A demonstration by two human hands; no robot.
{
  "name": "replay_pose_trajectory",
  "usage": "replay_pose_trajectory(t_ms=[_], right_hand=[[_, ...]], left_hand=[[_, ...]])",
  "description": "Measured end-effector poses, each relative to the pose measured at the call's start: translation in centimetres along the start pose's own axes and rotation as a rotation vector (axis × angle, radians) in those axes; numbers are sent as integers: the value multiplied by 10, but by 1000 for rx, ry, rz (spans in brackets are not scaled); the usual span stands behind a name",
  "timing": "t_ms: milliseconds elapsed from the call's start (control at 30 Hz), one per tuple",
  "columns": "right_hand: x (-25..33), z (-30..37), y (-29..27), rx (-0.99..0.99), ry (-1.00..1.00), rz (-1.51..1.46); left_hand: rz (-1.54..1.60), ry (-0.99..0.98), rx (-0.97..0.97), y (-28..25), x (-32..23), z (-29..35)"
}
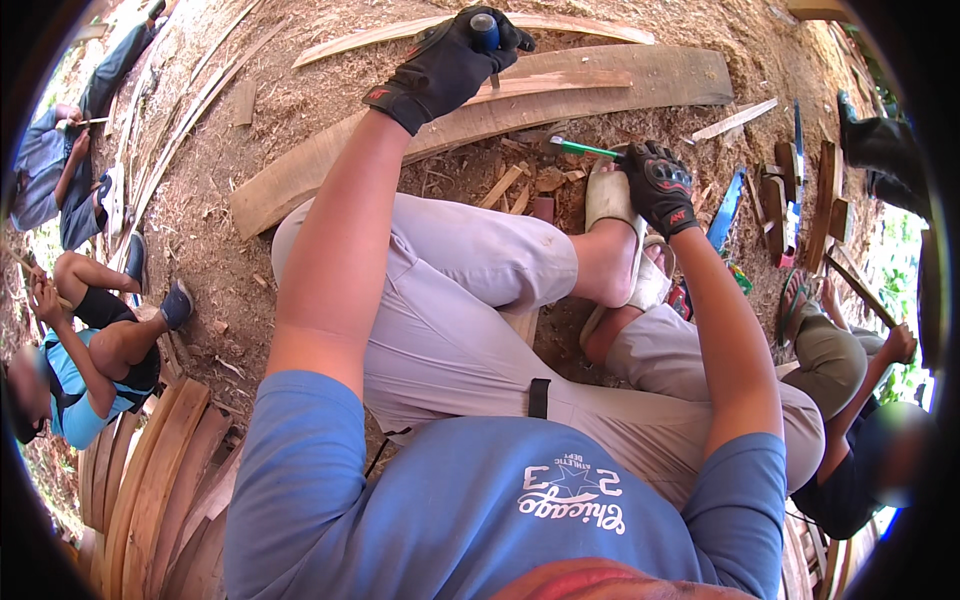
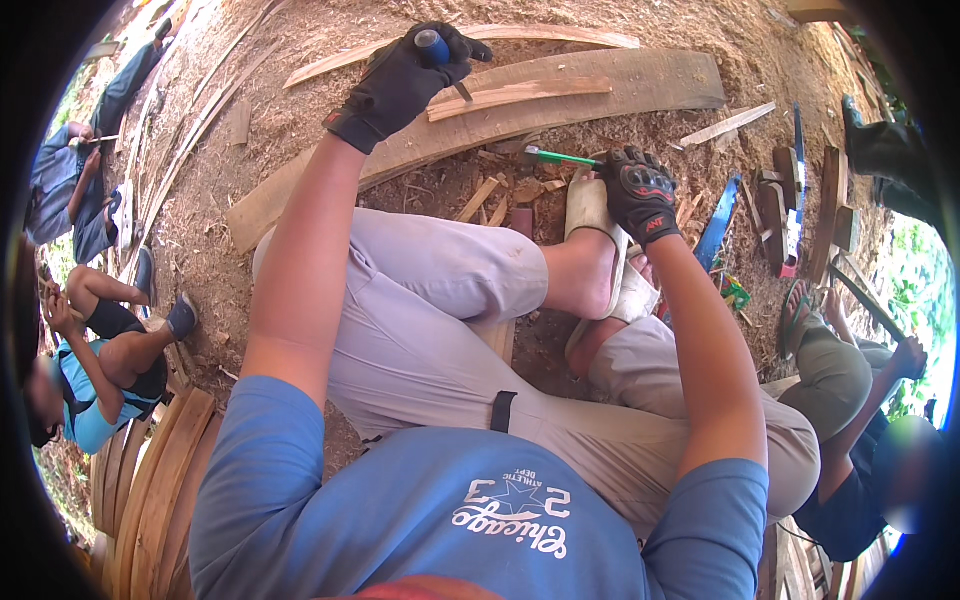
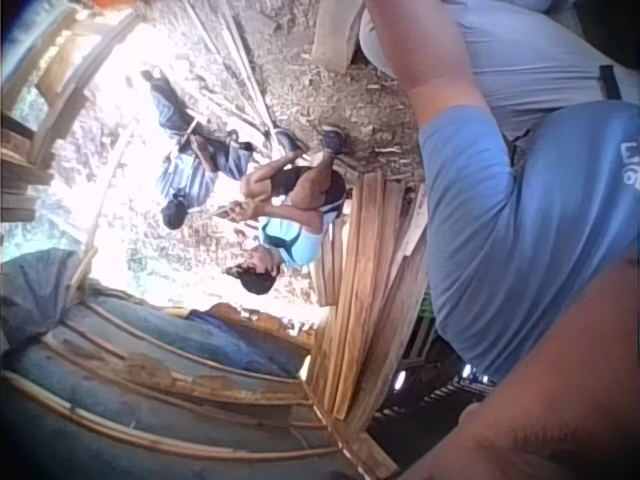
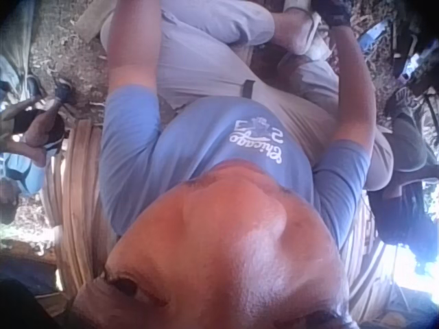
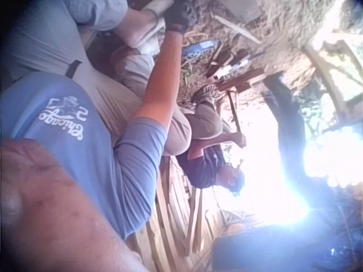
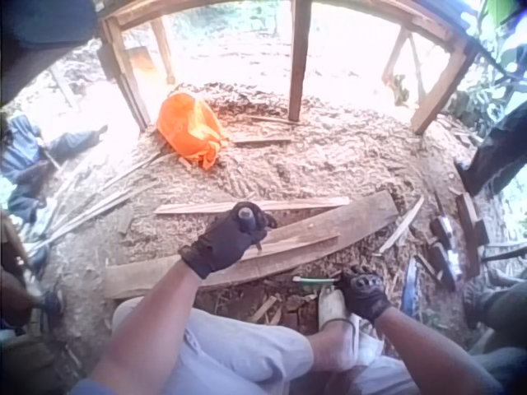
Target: The person sits on the ground and uses a chisel and hammer to carve a small piece of wood. They repeatedly position the chisel and strike it with the hammer to shape the wood, occasionally inspecting the progress.
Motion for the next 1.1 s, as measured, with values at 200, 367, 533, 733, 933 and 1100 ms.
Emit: replay_pose_trajectory(t_ms=[200,367,533,733,933,1100], right_hand=[[4,1,-6,11,1,-20],[3,1,-6,-3,-17,-32],[3,1,-4,-11,-13,0],[-1,0,1,-31,-19,-34],[3,3,-6,-44,7,-25],[4,0,-6,0,-34,-26]], left_hand=[[32,31,3,0,1,0],[-3,41,19,-1,-4,-2],[64,16,12,-1,1,-3],[73,40,13,2,-5,-3],[92,42,15,2,1,-2],[151,23,10,4,1,1]])
Point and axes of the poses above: each hand's wrist, its own z-axis away from the middle knuckle, its own y-axis out of the palm, x = y × z, the point moved 5 cm from there along -z, towards the middle knuckle, and after that the axes turned 13 degrees about y, right-handed, at the moved point
